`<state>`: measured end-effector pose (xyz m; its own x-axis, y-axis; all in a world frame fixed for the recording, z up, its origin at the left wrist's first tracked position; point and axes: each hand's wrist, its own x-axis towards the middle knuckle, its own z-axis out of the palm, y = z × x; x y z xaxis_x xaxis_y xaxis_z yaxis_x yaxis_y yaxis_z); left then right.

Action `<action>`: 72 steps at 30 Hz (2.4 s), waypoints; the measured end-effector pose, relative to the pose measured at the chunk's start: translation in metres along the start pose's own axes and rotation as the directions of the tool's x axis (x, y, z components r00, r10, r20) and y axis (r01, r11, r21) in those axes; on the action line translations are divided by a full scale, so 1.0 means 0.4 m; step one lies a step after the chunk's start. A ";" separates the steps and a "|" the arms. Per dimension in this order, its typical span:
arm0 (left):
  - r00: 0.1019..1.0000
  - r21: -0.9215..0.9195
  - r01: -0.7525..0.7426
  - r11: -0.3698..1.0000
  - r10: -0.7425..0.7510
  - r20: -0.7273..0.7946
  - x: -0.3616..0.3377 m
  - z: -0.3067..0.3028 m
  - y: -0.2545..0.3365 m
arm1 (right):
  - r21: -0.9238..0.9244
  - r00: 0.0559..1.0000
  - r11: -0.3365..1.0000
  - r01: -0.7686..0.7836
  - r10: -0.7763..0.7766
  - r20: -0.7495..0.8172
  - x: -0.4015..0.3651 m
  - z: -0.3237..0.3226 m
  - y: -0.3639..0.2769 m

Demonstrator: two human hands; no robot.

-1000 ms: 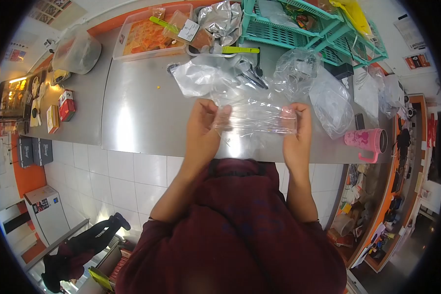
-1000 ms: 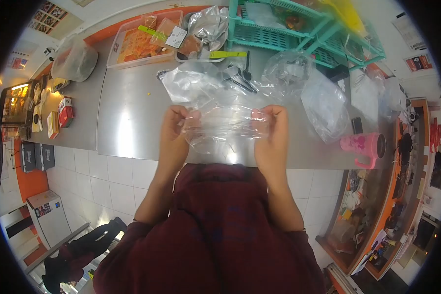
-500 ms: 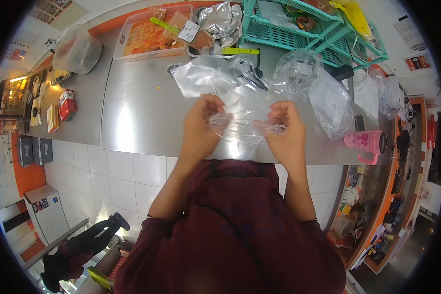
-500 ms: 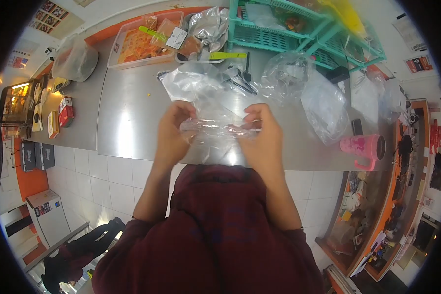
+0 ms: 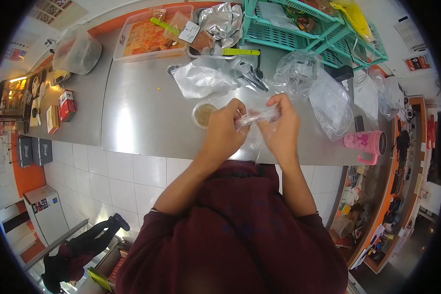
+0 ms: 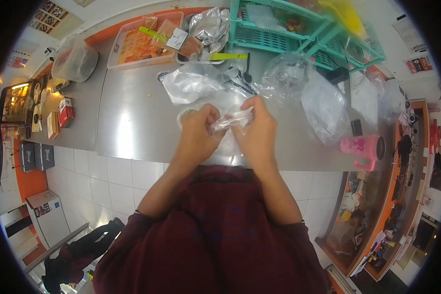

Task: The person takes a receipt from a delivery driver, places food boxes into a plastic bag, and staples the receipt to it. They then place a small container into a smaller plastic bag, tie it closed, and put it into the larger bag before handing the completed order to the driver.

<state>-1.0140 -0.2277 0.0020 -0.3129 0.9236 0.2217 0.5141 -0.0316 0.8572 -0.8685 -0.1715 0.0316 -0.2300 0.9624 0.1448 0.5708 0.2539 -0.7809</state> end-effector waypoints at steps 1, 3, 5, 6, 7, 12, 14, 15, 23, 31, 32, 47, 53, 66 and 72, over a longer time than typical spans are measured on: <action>0.999 0.003 0.039 0.999 -0.039 0.016 0.002 0.006 0.005 | -0.008 0.997 1.000 -0.012 0.013 0.076 -0.005 0.000 -0.013; 0.999 0.103 0.046 0.994 -0.043 -0.032 0.010 -0.005 -0.067 | -0.106 0.997 0.993 -0.043 0.050 0.064 0.006 0.003 0.048; 0.988 0.122 0.142 0.982 -0.148 0.043 0.017 -0.035 -0.069 | -0.179 0.998 0.983 -0.034 0.045 0.054 0.015 0.008 0.093; 0.984 0.107 0.166 0.980 -0.172 0.044 0.017 -0.037 -0.060 | -0.199 0.998 0.980 -0.013 0.023 0.050 0.014 0.013 0.103; 0.996 0.125 0.087 0.988 -0.089 0.014 0.020 -0.032 -0.060 | -0.216 0.999 0.976 0.016 -0.008 0.035 0.027 0.021 0.105; 0.999 0.205 0.021 0.979 -0.014 -0.036 -0.022 -0.008 -0.074 | -0.024 0.982 0.992 -0.122 0.124 0.143 0.024 0.040 0.059; 0.950 0.098 0.310 0.946 -0.313 0.018 -0.019 -0.063 -0.095 | -0.092 0.956 0.988 -0.121 0.141 0.259 0.018 0.044 0.065; 0.890 0.048 0.450 0.892 -0.453 0.058 -0.020 -0.080 -0.102 | -0.143 0.949 0.984 -0.105 0.143 0.280 0.016 0.048 0.084; 0.975 0.122 0.211 0.970 -0.218 0.042 -0.176 -0.086 -0.087 | 0.001 0.948 1.000 0.021 -0.020 0.319 -0.054 0.156 0.096; 0.848 -0.043 0.513 0.857 -0.514 -0.128 -0.300 -0.100 -0.284 | 0.202 0.674 0.979 -0.038 -0.124 0.728 0.019 0.230 0.168; 0.841 0.031 0.536 0.844 -0.530 -0.107 -0.305 -0.103 -0.284 | 0.241 0.780 0.967 0.079 -0.211 0.590 0.047 0.266 0.173; 0.780 -0.311 0.614 0.725 -0.617 0.103 -0.223 0.064 -0.338 | 0.132 0.892 0.991 -0.010 -0.051 0.448 0.035 0.056 0.058; 0.608 -0.578 0.763 0.289 -0.623 0.492 -0.182 0.125 -0.312 | 0.054 0.872 0.998 0.015 -0.040 0.487 -0.071 0.098 0.225; 0.760 -0.463 0.647 0.606 -0.456 0.464 -0.208 0.087 -0.282 | -0.277 0.804 0.946 0.168 0.031 0.594 -0.130 0.140 0.189; 0.817 -0.272 0.566 0.778 -0.486 0.311 -0.224 0.141 -0.319 | 0.037 0.789 0.996 -0.084 0.044 0.613 -0.106 0.092 0.341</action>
<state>-1.0065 -0.2851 -0.1534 -0.2567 0.8887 -0.3799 0.0054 0.3944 0.9189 -0.8098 -0.1811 -0.1034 -0.6396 0.7109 -0.2924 0.5584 0.1683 -0.8123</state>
